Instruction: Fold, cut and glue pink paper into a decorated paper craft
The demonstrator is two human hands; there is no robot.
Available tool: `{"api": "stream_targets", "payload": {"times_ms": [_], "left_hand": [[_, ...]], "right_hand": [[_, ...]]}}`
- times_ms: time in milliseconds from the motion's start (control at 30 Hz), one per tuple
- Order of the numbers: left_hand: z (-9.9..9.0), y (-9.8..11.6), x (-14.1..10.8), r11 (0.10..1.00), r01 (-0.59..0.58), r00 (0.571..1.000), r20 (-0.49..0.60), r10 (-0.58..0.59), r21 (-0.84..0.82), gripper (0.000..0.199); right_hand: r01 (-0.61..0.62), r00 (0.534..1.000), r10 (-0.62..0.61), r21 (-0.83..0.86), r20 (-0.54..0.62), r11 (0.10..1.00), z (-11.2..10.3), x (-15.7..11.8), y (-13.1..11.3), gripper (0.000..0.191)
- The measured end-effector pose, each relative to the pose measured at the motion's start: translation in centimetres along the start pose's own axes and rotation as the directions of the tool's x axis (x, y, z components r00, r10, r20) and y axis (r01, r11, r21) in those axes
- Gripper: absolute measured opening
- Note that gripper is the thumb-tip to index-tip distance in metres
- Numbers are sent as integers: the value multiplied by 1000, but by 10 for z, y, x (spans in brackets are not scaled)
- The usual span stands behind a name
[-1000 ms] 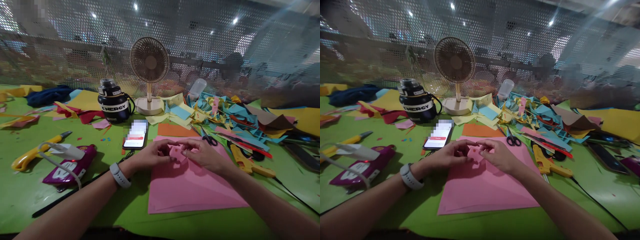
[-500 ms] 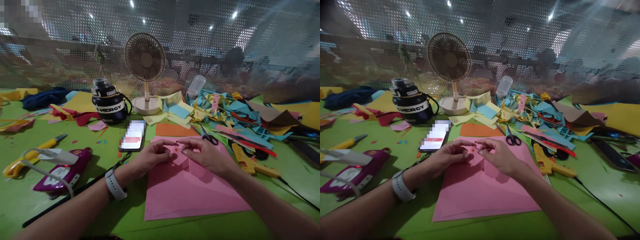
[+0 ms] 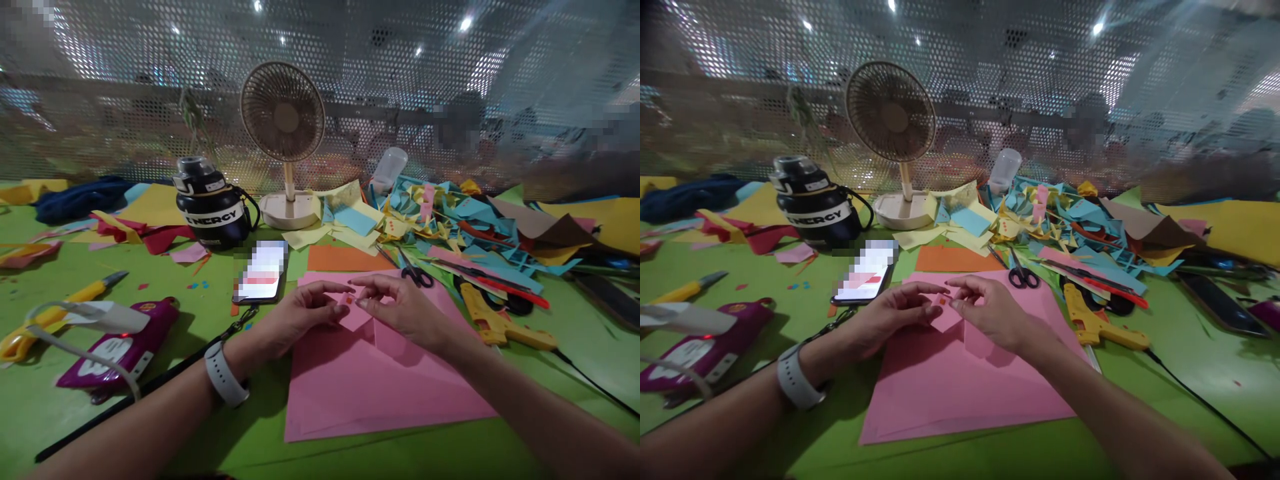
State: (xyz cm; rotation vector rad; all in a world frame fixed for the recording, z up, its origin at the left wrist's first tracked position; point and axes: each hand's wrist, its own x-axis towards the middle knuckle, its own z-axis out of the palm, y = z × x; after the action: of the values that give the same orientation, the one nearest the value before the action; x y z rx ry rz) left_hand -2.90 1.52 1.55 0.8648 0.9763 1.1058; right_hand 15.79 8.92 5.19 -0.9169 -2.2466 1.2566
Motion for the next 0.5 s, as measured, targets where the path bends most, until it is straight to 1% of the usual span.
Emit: {"api": "stream_targets", "payload": {"times_ms": [133, 333, 500], "left_hand": [[-1, -1, 0, 1000, -8, 1000, 14, 8, 15, 35], [-2, -2, 1, 999, -21, 999, 38, 20, 31, 33], [0, -1, 0, 999, -4, 1000, 9, 3, 35, 35]], "right_hand": [[-11, 1000, 11, -13, -11, 1000, 2, 0, 2, 35], [11, 999, -11, 15, -32, 1000, 4, 2, 9, 38], [18, 999, -17, 22, -40, 1000, 6, 2, 11, 39]]}}
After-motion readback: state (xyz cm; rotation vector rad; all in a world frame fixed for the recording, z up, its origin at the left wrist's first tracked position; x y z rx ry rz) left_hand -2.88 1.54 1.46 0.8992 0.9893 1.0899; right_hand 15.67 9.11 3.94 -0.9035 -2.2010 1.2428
